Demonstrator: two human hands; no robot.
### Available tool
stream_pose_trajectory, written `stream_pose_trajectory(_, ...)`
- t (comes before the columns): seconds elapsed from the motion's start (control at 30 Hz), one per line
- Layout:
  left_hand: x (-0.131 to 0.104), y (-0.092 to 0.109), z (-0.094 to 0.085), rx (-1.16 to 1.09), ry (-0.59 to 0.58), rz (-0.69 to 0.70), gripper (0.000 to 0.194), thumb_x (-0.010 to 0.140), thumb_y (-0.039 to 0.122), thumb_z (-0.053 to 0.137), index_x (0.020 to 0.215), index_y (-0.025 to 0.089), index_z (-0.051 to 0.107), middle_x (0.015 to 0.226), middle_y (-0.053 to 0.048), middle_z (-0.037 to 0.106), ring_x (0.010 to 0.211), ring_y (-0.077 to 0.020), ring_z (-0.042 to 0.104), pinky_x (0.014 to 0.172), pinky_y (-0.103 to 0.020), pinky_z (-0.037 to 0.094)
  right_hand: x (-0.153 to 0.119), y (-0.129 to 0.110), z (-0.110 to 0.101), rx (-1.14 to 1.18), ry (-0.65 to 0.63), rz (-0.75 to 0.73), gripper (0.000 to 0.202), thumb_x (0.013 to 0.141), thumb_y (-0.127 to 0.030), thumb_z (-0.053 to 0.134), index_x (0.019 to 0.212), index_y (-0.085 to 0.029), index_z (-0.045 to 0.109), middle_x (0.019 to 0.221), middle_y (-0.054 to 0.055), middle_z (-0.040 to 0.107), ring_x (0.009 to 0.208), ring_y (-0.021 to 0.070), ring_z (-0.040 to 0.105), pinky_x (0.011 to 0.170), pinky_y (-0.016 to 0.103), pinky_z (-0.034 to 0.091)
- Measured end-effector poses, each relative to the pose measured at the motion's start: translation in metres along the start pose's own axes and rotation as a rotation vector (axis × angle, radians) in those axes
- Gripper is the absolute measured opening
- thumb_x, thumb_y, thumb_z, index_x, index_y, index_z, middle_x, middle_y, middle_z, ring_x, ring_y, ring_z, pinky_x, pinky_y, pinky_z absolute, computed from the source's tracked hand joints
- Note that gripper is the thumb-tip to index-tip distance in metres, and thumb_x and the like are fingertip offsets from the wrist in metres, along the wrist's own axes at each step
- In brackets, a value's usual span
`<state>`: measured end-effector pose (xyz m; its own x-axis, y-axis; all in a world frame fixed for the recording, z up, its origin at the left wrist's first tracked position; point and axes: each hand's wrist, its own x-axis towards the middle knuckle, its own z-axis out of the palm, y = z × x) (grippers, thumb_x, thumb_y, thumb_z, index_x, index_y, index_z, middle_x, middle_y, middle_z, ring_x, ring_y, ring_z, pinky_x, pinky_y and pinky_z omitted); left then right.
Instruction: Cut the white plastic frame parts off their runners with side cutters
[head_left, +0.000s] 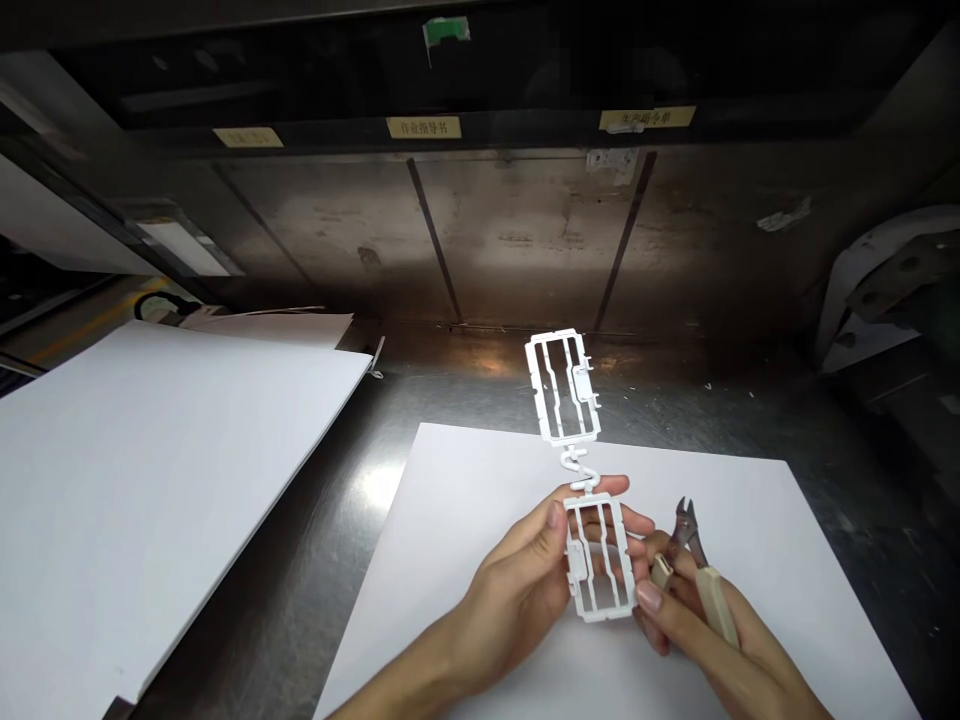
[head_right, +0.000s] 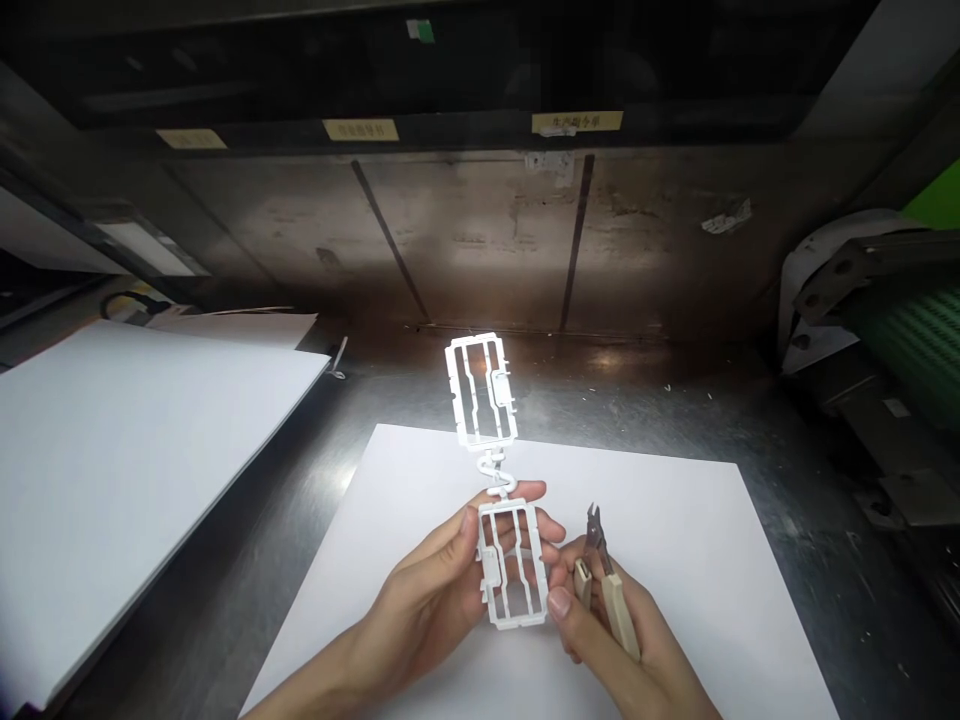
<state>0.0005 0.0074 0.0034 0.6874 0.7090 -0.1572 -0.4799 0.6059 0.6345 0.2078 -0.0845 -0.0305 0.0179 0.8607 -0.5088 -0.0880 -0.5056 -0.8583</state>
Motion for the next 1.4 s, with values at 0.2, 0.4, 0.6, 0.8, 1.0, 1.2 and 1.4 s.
stream_pose_trajectory(0.2, -0.001, 0.009, -0.006, 0.214, 0.007, -0.082, 0.057, 0.116, 0.06, 0.041, 0.148, 0.024, 0.073, 0.122, -0.014, 0.074, 0.105, -0.0201, 0.07, 0.094, -0.028, 0.054, 0.013, -0.004, -0.01, 0.071, 0.012, -0.241, 0.04, 0.112, -0.065, 0.07, 0.109, -0.025, 0.073, 0.083, 0.005, 0.055, 0.082, 0.0283, 0.054, 0.077, 0.037, 0.05)
stream_pose_trajectory(0.4, -0.002, 0.036, -0.013, 0.458, -0.365, -0.663, 0.076, 0.111, 0.075, 0.036, 0.136, 0.019, 0.08, 0.098, -0.011, 0.073, 0.071, -0.0161, 0.062, 0.066, -0.024, 0.051, 0.017, -0.045, -0.033, 0.3, 0.338, -0.396, 0.036, 0.116, -0.061, 0.066, 0.125, -0.027, 0.076, 0.094, 0.005, 0.055, 0.078, 0.0215, 0.052, 0.064, 0.027, 0.051)
stream_pose_trajectory(0.6, 0.003, 0.043, -0.027, 0.302, -0.423, -0.86, 0.093, 0.107, 0.083, 0.022, 0.126, 0.016, 0.084, 0.086, -0.01, 0.07, 0.06, -0.0158, 0.058, 0.051, -0.024, 0.046, 0.011, -0.061, -0.042, 0.178, 0.145, -0.318, 0.016, 0.109, -0.038, 0.081, 0.108, -0.024, 0.075, 0.074, -0.001, 0.038, 0.062, 0.0173, 0.036, 0.051, 0.026, 0.029)
stream_pose_trajectory(0.8, 0.004, 0.049, -0.031, 0.252, -0.372, -0.901, 0.096, 0.106, 0.083, 0.02, 0.128, 0.015, 0.083, 0.079, -0.009, 0.066, 0.056, -0.0159, 0.051, 0.044, -0.025, 0.039, 0.01, -0.055, -0.052, -0.162, 0.148, -0.332, 0.025, 0.109, -0.051, 0.08, 0.117, -0.027, 0.078, 0.087, 0.004, 0.05, 0.073, 0.0211, 0.044, 0.056, 0.03, 0.032)
stream_pose_trajectory(1.0, 0.004, 0.055, -0.031, 0.213, -0.404, -0.84, 0.11, 0.099, 0.096, 0.02, 0.135, 0.011, 0.08, 0.092, -0.014, 0.075, 0.06, -0.0169, 0.056, 0.045, -0.025, 0.044, 0.005, -0.056, -0.05, -0.062, 0.085, -0.255, 0.026, 0.102, -0.049, 0.088, 0.109, -0.025, 0.079, 0.085, 0.004, 0.05, 0.069, 0.0194, 0.044, 0.054, 0.027, 0.034)
stream_pose_trajectory(1.2, 0.011, 0.056, -0.04, 0.179, -0.108, -0.572, 0.077, 0.109, 0.075, 0.044, 0.117, 0.008, 0.081, 0.088, -0.014, 0.078, 0.059, -0.0168, 0.066, 0.042, -0.02, 0.049, 0.01, -0.061, -0.037, 0.47, 0.215, -0.257, 0.018, 0.095, -0.023, 0.093, 0.103, -0.02, 0.077, 0.084, 0.001, 0.045, 0.077, 0.0166, 0.047, 0.07, 0.017, 0.051)
stream_pose_trajectory(1.4, 0.011, 0.019, -0.01, 0.428, -0.023, -0.161, 0.048, 0.112, 0.044, 0.066, 0.155, 0.023, 0.065, 0.162, -0.016, 0.061, 0.141, -0.0306, 0.066, 0.116, -0.043, 0.056, 0.012, -0.042, -0.022, 0.205, -0.005, -0.296, 0.011, 0.111, -0.034, 0.082, 0.113, -0.026, 0.075, 0.094, 0.004, 0.064, 0.09, 0.0215, 0.061, 0.083, 0.025, 0.052)
